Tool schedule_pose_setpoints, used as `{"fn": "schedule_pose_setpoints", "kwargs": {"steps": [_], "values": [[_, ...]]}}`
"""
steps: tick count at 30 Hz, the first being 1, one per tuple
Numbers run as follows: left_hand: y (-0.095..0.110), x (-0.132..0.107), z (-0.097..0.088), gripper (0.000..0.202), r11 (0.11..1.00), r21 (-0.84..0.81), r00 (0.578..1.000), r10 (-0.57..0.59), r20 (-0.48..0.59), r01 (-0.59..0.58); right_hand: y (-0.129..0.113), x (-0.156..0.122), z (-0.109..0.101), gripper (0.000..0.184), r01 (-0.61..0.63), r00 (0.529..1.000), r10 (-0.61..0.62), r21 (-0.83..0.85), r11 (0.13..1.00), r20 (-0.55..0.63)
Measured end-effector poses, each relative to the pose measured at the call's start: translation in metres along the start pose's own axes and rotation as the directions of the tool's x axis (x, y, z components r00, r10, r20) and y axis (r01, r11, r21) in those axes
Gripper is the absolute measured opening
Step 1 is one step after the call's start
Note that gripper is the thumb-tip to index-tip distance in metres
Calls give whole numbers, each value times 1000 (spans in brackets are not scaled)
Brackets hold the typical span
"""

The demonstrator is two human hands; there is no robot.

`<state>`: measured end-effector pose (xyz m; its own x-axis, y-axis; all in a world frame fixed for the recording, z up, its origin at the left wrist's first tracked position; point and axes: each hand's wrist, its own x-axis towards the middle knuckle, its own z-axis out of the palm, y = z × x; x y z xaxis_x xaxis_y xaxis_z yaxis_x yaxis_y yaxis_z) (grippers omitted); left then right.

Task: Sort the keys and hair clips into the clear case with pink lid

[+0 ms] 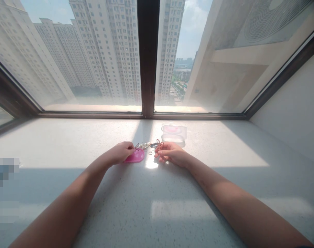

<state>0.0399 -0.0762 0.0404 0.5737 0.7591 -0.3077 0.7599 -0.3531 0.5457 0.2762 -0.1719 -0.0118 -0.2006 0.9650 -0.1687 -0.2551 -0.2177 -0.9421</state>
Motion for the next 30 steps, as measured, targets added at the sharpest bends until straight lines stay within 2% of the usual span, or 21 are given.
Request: {"fn": "schedule_pose_setpoints", "kwargs": {"steps": [2, 4, 10, 15, 22, 25, 30], "values": [[-5, 5, -1, 23, 983, 138, 986, -106, -131, 124, 0, 0, 0, 23, 0, 1000, 0, -1, 1000, -2], [-10, 11, -4, 23, 962, 184, 968, -169, -185, 203, 0, 0, 0, 24, 0, 1000, 0, -1, 1000, -6], [-30, 22, -16, 25, 923, 216, 914, -240, -325, 319, 0, 1, 0, 26, 1, 1000, -1, -1, 1000, -16], [-40, 31, -15, 31, 937, 224, 885, -148, -441, 268, 0, 1, 0, 26, -2, 1000, 2, -5, 1000, -11], [-36, 42, -1, 28, 963, 241, 850, 24, -526, 122, 6, 4, -4, 24, 22, 1000, -22, -7, 1000, 16], [-37, 42, 0, 27, 963, 236, 857, 14, -515, 126, 7, 5, -6, 23, 29, 999, -29, -6, 1000, 18], [-45, 41, -7, 28, 950, 237, 849, -50, -527, 203, 7, 5, -5, 23, 23, 1000, -23, -5, 1000, 17]]}}
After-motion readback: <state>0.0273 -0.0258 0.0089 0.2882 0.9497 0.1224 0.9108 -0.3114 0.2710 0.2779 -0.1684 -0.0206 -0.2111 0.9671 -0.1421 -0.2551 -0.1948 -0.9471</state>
